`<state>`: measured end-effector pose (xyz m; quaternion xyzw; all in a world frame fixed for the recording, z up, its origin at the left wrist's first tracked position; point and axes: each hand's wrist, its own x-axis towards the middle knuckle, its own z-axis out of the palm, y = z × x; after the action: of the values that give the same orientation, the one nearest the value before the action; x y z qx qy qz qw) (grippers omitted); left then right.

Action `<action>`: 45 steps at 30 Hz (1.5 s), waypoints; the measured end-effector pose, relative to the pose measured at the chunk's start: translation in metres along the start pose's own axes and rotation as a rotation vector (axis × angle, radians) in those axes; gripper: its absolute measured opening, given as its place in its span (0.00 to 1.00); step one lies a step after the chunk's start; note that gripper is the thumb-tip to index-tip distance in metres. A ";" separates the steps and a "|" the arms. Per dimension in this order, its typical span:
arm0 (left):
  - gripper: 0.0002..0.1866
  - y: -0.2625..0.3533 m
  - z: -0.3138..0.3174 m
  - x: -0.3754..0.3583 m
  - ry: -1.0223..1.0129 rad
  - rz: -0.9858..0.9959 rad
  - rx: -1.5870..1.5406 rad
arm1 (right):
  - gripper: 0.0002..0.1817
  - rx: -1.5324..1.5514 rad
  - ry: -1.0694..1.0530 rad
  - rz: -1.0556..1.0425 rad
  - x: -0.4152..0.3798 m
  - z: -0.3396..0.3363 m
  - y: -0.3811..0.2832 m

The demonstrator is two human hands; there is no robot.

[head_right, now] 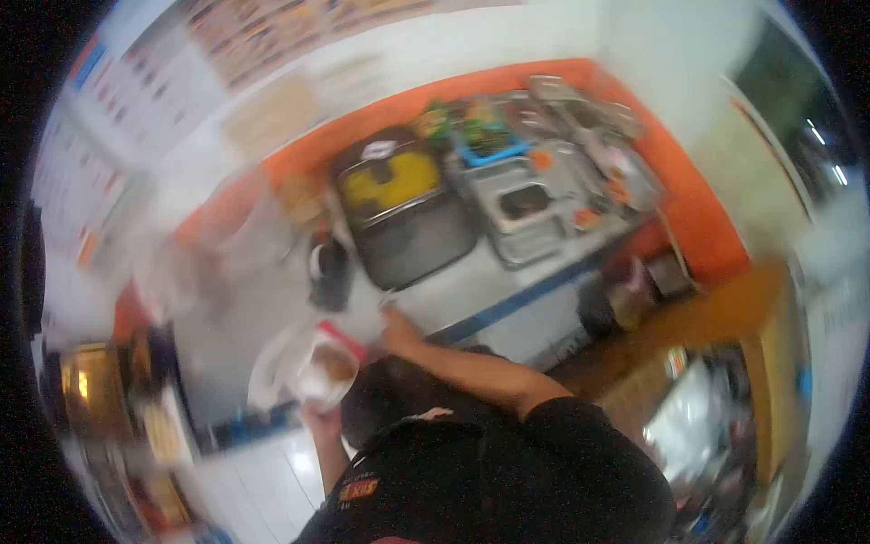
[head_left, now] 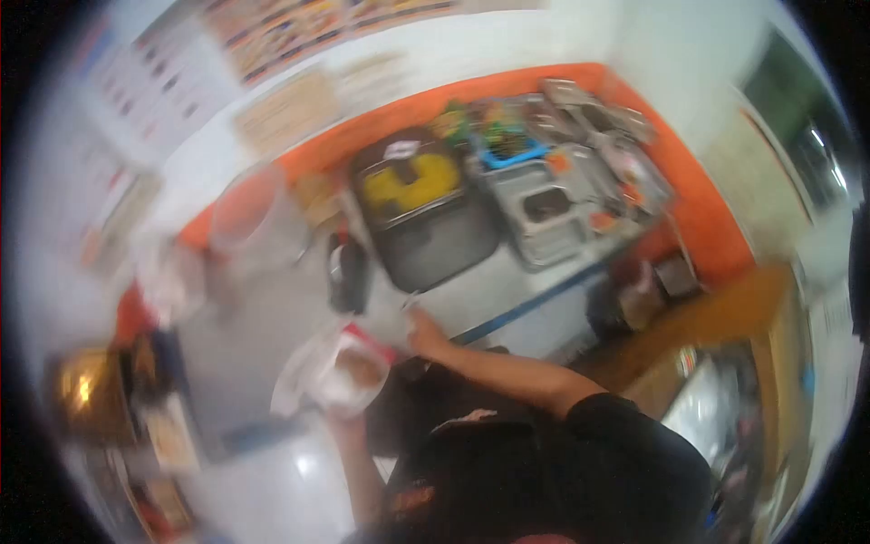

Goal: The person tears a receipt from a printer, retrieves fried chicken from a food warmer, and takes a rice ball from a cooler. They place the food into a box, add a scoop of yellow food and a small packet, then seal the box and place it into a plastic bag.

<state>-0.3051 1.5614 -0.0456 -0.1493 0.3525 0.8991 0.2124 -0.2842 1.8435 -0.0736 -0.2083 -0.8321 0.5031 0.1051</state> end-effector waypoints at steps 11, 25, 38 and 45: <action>0.41 -0.036 0.064 -0.079 0.326 0.233 -0.196 | 0.61 -0.152 -0.196 -0.055 0.088 0.023 -0.066; 0.37 -0.058 0.062 -0.058 0.355 0.203 -0.184 | 0.24 -0.163 0.077 -0.019 0.135 0.014 -0.082; 0.31 0.022 0.055 0.080 0.266 0.162 -0.108 | 0.19 -0.085 -0.288 -0.130 0.105 0.047 -0.027; 0.05 0.018 0.030 0.152 0.252 0.062 0.222 | 0.08 -0.118 -0.409 -0.165 0.100 0.029 -0.019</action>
<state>-0.4491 1.6121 -0.0776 -0.2256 0.4777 0.8350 0.1539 -0.3895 1.8579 -0.0745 -0.0390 -0.8784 0.4749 -0.0374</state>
